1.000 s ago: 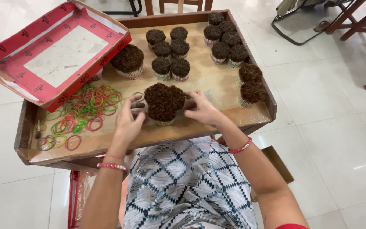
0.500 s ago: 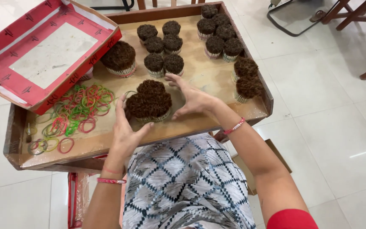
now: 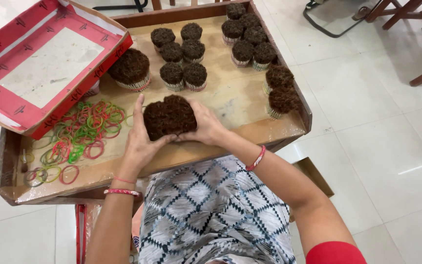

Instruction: The person gathers bundles of incense sticks on a table, compresses them into a cylindrical shape, and secures them with rubber bands. She repeats this process for multiple bundles, occasionally inspecting the bottom of the cylinders.

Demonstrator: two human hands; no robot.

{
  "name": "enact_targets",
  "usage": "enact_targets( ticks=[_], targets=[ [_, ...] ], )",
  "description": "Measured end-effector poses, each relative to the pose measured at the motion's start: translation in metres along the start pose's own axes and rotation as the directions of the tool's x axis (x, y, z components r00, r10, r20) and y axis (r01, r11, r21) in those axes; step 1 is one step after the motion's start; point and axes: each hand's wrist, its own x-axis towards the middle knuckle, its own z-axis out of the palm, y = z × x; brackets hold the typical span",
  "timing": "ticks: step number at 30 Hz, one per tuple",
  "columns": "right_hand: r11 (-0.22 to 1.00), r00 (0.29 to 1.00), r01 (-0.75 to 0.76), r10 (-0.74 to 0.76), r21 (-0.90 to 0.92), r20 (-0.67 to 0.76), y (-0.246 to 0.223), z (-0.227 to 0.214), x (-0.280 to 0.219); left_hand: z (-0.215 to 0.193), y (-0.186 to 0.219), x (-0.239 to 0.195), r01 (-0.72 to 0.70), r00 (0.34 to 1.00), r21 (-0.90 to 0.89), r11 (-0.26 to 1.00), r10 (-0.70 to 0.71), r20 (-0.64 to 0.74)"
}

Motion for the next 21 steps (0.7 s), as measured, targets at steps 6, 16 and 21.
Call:
enact_targets(
  ticks=[6, 16, 21],
  targets=[
    [0.955, 0.973, -0.23, 0.221, 0.189, 0.069, -0.007, -0.034, -0.035, -0.011, -0.026, -0.014, -0.155, 0.985, -0.146, 0.977, 0.165, 0.059],
    [0.971, 0.97, 0.041, -0.096, 0.237, 0.224, 0.005, -0.039, 0.011, -0.004, 0.001, 0.004, -0.173, 0.979, -0.014, 0.985, 0.173, 0.105],
    [0.994, 0.992, -0.043, 0.03, 0.1, 0.12, -0.002, -0.022, 0.004, -0.008, -0.002, 0.005, -0.107, 0.988, 0.015, 0.994, 0.104, 0.117]
  ],
)
